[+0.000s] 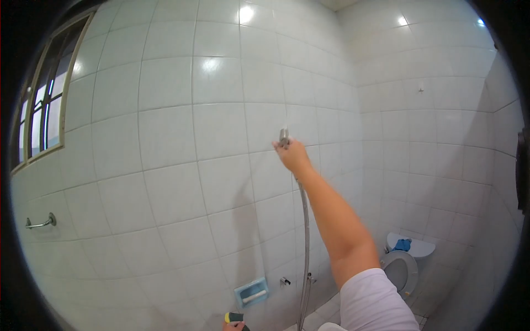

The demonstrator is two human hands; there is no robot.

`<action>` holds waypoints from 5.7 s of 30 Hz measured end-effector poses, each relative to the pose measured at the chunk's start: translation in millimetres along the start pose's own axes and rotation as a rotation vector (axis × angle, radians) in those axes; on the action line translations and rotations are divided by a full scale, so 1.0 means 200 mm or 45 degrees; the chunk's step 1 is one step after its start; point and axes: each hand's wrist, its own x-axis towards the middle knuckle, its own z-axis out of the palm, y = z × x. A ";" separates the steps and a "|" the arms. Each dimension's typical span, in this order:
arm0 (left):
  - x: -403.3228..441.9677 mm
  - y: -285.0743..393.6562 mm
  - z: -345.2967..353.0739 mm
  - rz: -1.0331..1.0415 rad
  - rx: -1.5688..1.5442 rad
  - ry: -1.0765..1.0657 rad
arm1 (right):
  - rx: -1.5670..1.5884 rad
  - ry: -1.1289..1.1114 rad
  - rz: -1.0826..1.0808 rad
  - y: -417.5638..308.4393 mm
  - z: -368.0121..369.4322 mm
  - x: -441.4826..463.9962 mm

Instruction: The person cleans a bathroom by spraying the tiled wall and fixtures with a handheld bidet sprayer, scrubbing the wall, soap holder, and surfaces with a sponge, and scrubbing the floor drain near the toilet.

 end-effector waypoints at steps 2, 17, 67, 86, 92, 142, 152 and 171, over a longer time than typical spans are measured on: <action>0.01 -0.01 0.00 0.025 0.018 -0.054 | 0.043 -0.078 -0.007 -0.01 0.04 -0.07; -0.01 -0.28 0.06 0.166 0.004 -0.032 | -0.171 0.050 0.218 0.26 -0.07 -0.30; -0.29 0.06 -0.10 -0.366 0.028 0.059 | 0.180 -0.700 0.649 0.58 0.10 -1.47; -0.31 -0.28 -0.02 -0.633 -0.017 0.041 | 0.208 -1.320 0.794 0.70 0.22 -2.03; -0.36 -0.12 -0.05 -0.724 -0.149 0.084 | 0.193 -0.965 1.018 0.94 0.15 -2.10; -0.39 -0.59 -0.05 -0.809 0.012 0.352 | 0.254 -1.643 1.009 0.95 0.52 -2.85; -0.43 -0.59 -0.08 -0.925 -0.081 0.296 | 0.275 -1.912 0.923 1.05 0.59 -3.07; -0.50 -0.58 -0.21 -0.961 0.012 0.379 | 0.102 -1.624 1.032 0.94 0.64 -2.85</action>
